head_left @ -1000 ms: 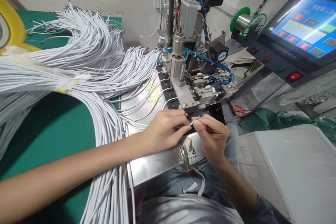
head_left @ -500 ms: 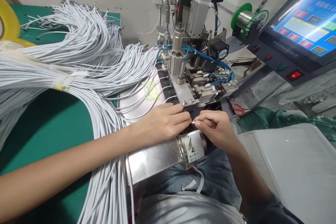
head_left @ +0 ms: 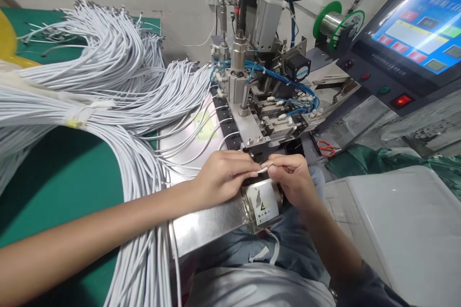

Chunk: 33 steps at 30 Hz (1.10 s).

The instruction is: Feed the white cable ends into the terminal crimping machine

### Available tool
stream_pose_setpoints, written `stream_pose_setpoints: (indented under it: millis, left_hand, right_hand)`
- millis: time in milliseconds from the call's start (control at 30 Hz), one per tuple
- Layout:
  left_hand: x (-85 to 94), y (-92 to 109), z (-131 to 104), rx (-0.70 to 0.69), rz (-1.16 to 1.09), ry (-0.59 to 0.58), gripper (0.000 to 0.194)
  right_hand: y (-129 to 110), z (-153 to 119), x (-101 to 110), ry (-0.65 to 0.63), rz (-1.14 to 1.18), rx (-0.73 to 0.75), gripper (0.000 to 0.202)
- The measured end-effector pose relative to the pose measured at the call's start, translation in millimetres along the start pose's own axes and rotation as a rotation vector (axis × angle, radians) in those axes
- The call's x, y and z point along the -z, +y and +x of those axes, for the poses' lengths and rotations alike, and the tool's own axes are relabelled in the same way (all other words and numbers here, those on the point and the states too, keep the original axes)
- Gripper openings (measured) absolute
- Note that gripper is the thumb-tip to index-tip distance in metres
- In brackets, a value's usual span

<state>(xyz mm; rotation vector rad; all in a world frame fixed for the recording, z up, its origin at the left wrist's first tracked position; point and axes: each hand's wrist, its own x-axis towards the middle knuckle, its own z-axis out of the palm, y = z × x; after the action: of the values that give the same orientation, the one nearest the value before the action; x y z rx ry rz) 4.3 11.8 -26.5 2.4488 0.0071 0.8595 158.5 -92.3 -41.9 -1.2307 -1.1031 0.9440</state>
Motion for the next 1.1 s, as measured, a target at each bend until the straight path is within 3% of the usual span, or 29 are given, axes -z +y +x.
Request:
stream_pose_setpoints:
  millis: [167, 300, 433, 533, 667, 767, 933, 1100]
  left_hand:
    - [3.1, -2, 0, -0.191, 0.396, -0.100, 0.028]
    - [0.5, 5, -2, -0.131, 0.583, -0.079, 0.024]
    - [-6.5, 9, -5, -0.001, 0.452, -0.029, 0.023]
    - [-9.0, 8, -7, 0.062, 0.358, -0.115, 0.025]
    - [-8.4, 6, -7, 0.102, 0.528, -0.369, 0.020]
    - [-9.3, 2, -8, 0.113, 0.640, -0.476, 0.023]
    - [-10.9, -2, -9, 0.094, 0.639, -0.495, 0.025]
    - [-10.8, -1, -8, 0.091, 0.601, -0.471, 0.030]
  right_hand:
    - [-16, 11, 14, -0.123, -0.243, 0.016, 0.018]
    - [-24, 12, 9, -0.056, -0.421, 0.048, 0.016]
    - [-14, 5, -3, 0.123, -0.375, 0.055, 0.019]
    - [-2, 1, -6, 0.207, -0.361, 0.041, 0.019]
    - [15, 1, 2, 0.205, -0.359, 0.018, 0.022]
    - [25, 4, 9, 0.186, -0.329, -0.060, 0.021]
    - [34, 7, 9, 0.139, -0.223, -0.202, 0.017]
    - [35, 10, 7, 0.130, -0.182, -0.222, 0.017]
